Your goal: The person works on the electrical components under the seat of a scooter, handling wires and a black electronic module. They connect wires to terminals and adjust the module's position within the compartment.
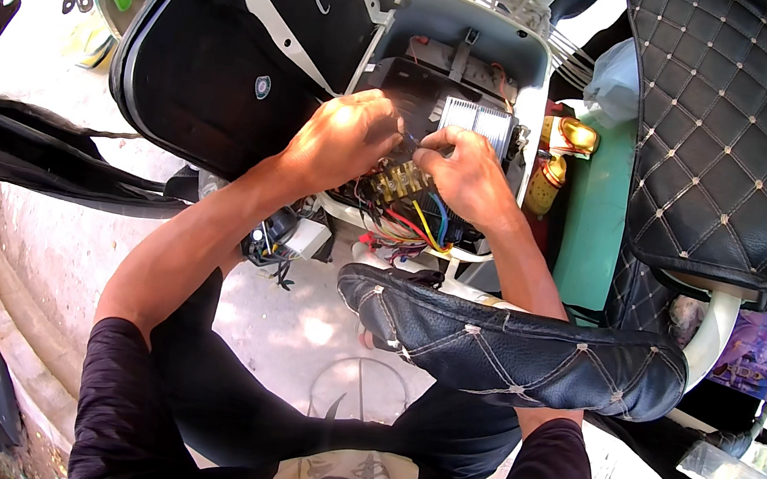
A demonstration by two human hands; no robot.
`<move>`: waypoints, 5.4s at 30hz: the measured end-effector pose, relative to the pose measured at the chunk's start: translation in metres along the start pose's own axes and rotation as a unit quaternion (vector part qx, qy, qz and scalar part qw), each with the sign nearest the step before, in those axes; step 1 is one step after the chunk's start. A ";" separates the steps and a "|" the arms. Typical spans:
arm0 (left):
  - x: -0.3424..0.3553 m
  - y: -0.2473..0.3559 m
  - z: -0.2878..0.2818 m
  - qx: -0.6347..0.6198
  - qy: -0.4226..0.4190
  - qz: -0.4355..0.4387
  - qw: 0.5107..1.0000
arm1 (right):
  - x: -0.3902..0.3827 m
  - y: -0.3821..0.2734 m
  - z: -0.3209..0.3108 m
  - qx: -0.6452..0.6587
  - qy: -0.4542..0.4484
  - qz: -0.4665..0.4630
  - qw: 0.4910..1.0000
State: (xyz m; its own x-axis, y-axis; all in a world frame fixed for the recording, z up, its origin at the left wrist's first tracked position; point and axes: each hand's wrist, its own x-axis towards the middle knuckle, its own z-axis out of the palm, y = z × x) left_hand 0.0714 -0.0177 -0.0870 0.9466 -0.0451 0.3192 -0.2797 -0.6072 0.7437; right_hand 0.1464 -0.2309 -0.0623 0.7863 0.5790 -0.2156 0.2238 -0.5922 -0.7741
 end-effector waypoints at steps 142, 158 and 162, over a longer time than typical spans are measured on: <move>0.001 0.015 -0.011 0.041 -0.073 0.166 0.983 | 0.002 0.005 -0.014 0.152 -0.117 0.084 0.978; 0.006 0.013 -0.003 -0.041 -0.094 0.049 0.994 | 0.001 0.008 -0.010 0.144 -0.089 0.036 0.985; 0.006 0.016 0.006 -0.078 -0.056 -0.058 0.994 | 0.001 0.004 -0.011 0.125 -0.084 0.035 0.988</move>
State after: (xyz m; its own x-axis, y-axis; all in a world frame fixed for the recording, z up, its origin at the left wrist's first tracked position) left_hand 0.0734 -0.0324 -0.0762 0.9833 -0.0748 0.1658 -0.1811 -0.4836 0.8564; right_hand 0.1546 -0.2392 -0.0588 0.6839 0.6389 -0.3523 0.0073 -0.4889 -0.8723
